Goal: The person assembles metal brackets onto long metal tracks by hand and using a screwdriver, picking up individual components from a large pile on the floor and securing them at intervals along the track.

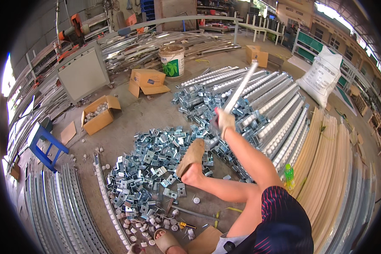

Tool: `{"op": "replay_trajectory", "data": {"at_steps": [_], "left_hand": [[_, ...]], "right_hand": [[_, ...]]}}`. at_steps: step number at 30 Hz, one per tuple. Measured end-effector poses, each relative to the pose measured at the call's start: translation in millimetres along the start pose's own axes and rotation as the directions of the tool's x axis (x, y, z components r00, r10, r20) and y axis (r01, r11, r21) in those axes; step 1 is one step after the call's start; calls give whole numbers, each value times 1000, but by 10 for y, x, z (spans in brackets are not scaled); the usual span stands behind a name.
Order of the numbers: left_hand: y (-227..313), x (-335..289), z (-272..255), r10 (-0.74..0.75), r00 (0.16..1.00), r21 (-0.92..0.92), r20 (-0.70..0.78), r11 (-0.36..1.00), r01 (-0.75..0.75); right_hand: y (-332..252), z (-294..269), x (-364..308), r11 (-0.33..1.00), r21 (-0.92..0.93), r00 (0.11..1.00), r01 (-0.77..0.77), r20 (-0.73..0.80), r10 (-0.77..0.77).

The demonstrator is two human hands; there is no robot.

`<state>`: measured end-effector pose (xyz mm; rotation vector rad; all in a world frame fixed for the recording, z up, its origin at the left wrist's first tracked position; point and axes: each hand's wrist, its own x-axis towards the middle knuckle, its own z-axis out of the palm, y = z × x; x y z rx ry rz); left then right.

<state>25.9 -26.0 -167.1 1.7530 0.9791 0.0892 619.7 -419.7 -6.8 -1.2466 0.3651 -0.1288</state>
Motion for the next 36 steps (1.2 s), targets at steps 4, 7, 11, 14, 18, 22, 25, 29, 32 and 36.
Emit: {"op": "replay_trajectory", "data": {"at_steps": [4, 7, 11, 14, 18, 22, 25, 29, 32, 36], "left_hand": [[-220, -63, 388, -107, 994, 70, 20, 992, 106], [-579, -185, 290, -143, 989, 96, -21, 985, 145], [-929, -604, -382, -190, 978, 310, -84, 928, 207], [-164, -476, -270, -194, 980, 454, -54, 869, 197], [-82, -245, -1030, -148, 951, 527, -270, 804, 275], [-745, -146, -1554, -173, 774, 565, -609, 590, 577], [-803, -107, -2051, -140, 536, 422, -833, 465, 778], [-741, -23, -2452, -401, 441, 226, -803, 480, 848], [-360, 176, -2408, -463, 442, 268, -768, 394, 879], [-244, 264, -2447, -466, 468, 343, -751, 331, 879]], "right_hand": [[-1112, -129, 1216, 974, -227, 999, 22, -19, -28], [-1203, -44, 1471, 883, -468, 987, 32, -126, -102], [-354, 224, 997, 444, -865, 936, 235, 78, -343], [49, -566, 1545, 815, -402, 893, 417, 348, -285], [1102, -817, -59, 782, -549, 914, 294, 402, -61], [1505, -904, -635, 551, -650, 741, 523, 666, 82], [1735, -820, -736, 555, -651, 709, 518, 690, 147], [1859, -723, -731, 581, -630, 723, 515, 683, 99], [1797, -559, -832, 560, -653, 745, 510, 660, 91], [1869, -451, -980, 529, -600, 678, 600, 732, 62]]}}
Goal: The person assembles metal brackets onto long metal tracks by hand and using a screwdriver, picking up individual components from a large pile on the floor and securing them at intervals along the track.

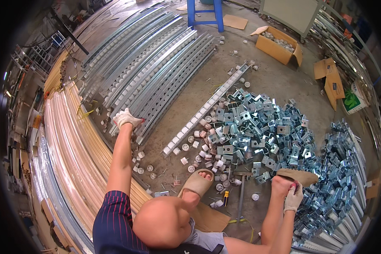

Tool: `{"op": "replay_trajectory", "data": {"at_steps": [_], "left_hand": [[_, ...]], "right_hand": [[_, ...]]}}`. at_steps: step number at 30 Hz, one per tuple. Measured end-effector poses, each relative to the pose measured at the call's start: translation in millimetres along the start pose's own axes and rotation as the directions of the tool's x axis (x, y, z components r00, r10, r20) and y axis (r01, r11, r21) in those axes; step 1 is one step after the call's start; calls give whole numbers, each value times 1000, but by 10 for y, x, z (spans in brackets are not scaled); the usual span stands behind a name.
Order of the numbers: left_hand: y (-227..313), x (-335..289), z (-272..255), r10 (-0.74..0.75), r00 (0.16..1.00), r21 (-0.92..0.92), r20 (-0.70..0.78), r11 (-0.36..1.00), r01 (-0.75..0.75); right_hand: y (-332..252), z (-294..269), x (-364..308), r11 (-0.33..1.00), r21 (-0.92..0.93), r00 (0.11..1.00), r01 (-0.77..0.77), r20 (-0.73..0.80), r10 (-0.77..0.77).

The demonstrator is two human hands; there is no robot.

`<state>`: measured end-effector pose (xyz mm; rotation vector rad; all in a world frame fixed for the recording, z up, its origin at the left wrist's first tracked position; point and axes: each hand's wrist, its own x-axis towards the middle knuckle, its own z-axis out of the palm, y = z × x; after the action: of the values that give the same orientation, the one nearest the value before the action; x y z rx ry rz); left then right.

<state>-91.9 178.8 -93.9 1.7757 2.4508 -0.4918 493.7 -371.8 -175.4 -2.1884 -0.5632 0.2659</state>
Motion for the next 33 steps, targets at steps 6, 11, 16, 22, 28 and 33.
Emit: {"op": "replay_trajectory", "data": {"at_steps": [6, 11, 16, 22, 28, 33], "left_hand": [[-133, 51, 189, 208, 976, -274, -70, 936, -219], [-185, -305, 338, 444, 894, -268, -63, 855, -444], [-577, -1051, 968, 519, 848, -442, -105, 739, -507], [-1094, -1759, 1445, 690, 567, -891, 450, 386, 238], [-1229, -2511, 1107, 580, 635, -820, 510, 549, 158], [-2293, -1749, 1601, 600, 129, -602, 790, 798, -25]], "right_hand": [[-48, 307, -95, 990, -43, 991, 137, 6, -137], [-235, 460, -314, 985, 160, 996, -65, 77, 53], [-282, 739, -432, 955, 257, 983, -152, 143, 118], [-657, 1176, -879, 917, 334, 916, -219, 394, 75], [-1519, 1659, -1172, 702, 439, 695, -561, 711, 110], [-2303, 2546, -821, 106, 561, 541, -821, 823, -171]]}}
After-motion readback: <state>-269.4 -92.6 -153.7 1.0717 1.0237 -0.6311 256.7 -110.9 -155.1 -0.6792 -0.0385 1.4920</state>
